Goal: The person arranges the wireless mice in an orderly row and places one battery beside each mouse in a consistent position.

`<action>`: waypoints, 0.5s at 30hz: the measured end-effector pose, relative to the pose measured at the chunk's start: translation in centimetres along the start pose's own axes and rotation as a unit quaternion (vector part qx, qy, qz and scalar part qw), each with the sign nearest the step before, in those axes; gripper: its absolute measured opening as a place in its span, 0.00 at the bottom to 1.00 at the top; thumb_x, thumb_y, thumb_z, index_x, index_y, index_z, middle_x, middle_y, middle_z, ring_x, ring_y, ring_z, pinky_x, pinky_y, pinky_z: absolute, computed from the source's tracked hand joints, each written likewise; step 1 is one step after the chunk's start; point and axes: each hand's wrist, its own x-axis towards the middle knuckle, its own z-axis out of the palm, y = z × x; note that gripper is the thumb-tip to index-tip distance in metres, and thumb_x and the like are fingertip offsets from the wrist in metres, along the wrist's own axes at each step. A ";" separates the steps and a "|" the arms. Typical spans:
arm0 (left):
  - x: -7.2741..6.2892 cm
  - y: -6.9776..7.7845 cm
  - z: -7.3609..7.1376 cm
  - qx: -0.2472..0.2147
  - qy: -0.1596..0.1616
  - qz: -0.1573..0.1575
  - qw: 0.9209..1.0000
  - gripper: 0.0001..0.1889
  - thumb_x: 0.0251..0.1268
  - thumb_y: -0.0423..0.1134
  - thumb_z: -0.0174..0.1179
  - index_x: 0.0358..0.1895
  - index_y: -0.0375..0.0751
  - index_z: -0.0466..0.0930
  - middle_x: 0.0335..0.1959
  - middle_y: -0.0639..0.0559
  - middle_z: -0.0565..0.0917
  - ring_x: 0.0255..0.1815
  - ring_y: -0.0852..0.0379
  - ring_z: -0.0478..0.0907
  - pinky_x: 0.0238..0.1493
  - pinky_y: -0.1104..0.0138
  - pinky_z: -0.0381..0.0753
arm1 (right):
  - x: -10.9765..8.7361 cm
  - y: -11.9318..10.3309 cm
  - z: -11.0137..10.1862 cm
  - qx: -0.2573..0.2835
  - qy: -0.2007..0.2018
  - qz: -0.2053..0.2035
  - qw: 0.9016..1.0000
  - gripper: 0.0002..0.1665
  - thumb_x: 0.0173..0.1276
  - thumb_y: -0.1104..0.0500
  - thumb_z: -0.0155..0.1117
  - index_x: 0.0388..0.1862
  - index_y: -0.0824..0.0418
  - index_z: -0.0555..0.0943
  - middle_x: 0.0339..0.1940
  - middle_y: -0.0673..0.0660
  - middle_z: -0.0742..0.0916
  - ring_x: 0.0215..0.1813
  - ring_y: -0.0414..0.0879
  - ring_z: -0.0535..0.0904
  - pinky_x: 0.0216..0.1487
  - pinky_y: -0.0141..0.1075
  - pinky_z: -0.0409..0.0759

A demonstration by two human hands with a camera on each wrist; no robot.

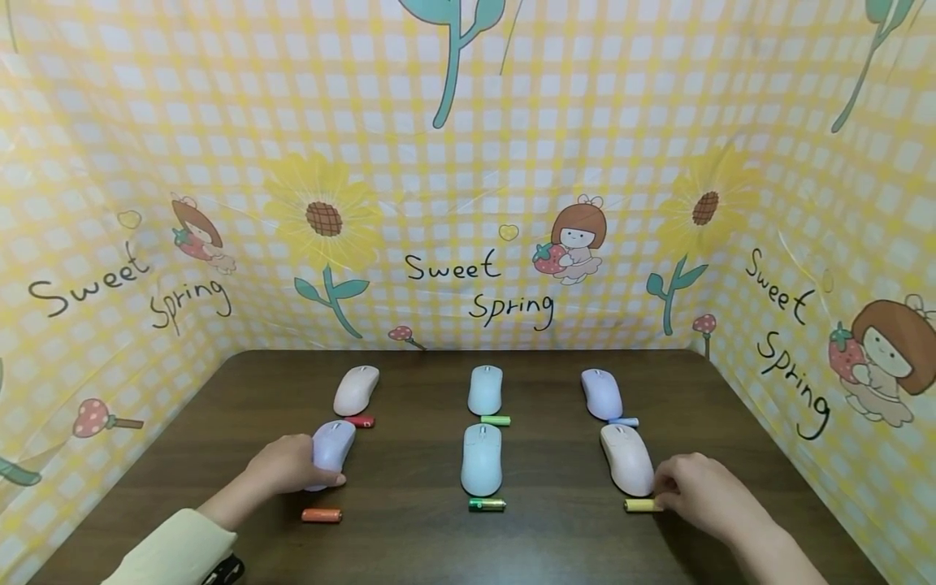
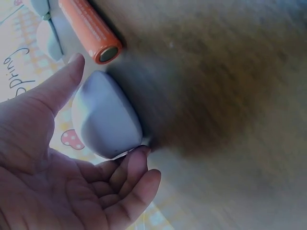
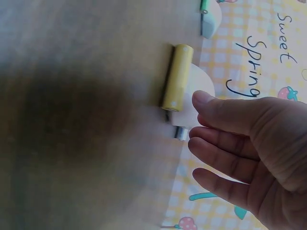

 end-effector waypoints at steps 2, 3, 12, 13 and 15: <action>-0.1 0.0 -0.2 0.001 -0.006 0.000 1.000 0.32 0.40 0.61 0.75 0.34 0.35 0.77 0.25 0.48 0.75 0.25 0.51 0.72 0.24 0.58 0.71 | 0.1 0.0 -0.4 -0.002 0.003 0.001 1.000 0.09 0.51 0.58 0.76 0.26 0.48 0.82 0.25 0.35 0.81 0.29 0.32 0.76 0.30 0.36 0.76; -0.1 0.1 -0.3 0.002 -0.009 0.001 1.000 0.32 0.41 0.61 0.74 0.35 0.34 0.77 0.25 0.48 0.75 0.25 0.51 0.72 0.24 0.58 0.71 | 0.2 0.0 -0.6 -0.003 0.006 0.001 1.000 0.09 0.51 0.58 0.76 0.26 0.48 0.82 0.25 0.36 0.80 0.29 0.32 0.75 0.30 0.36 0.76; 0.5 -0.2 -1.9 0.008 0.001 -0.001 1.000 0.31 0.44 0.64 0.72 0.30 0.36 0.77 0.26 0.47 0.76 0.25 0.52 0.73 0.24 0.59 0.71 | 1.7 -0.5 -1.8 -0.034 0.068 0.023 0.997 0.07 0.54 0.58 0.76 0.27 0.53 0.83 0.25 0.41 0.82 0.29 0.39 0.79 0.32 0.41 0.77; 0.6 -0.2 -2.1 0.007 0.003 -0.002 1.000 0.31 0.44 0.65 0.71 0.29 0.36 0.77 0.26 0.47 0.76 0.25 0.51 0.73 0.23 0.59 0.71 | 1.9 -0.5 -2.0 -0.037 0.071 0.027 0.996 0.07 0.54 0.58 0.76 0.28 0.54 0.83 0.25 0.42 0.83 0.29 0.40 0.79 0.32 0.41 0.77; 0.9 -0.3 -2.6 0.011 0.012 0.002 1.000 0.33 0.45 0.66 0.70 0.29 0.35 0.76 0.28 0.44 0.77 0.27 0.49 0.74 0.24 0.57 0.72 | 2.4 -0.6 -2.3 -0.039 0.079 0.032 0.996 0.07 0.55 0.59 0.75 0.29 0.57 0.84 0.25 0.44 0.83 0.29 0.41 0.79 0.32 0.42 0.77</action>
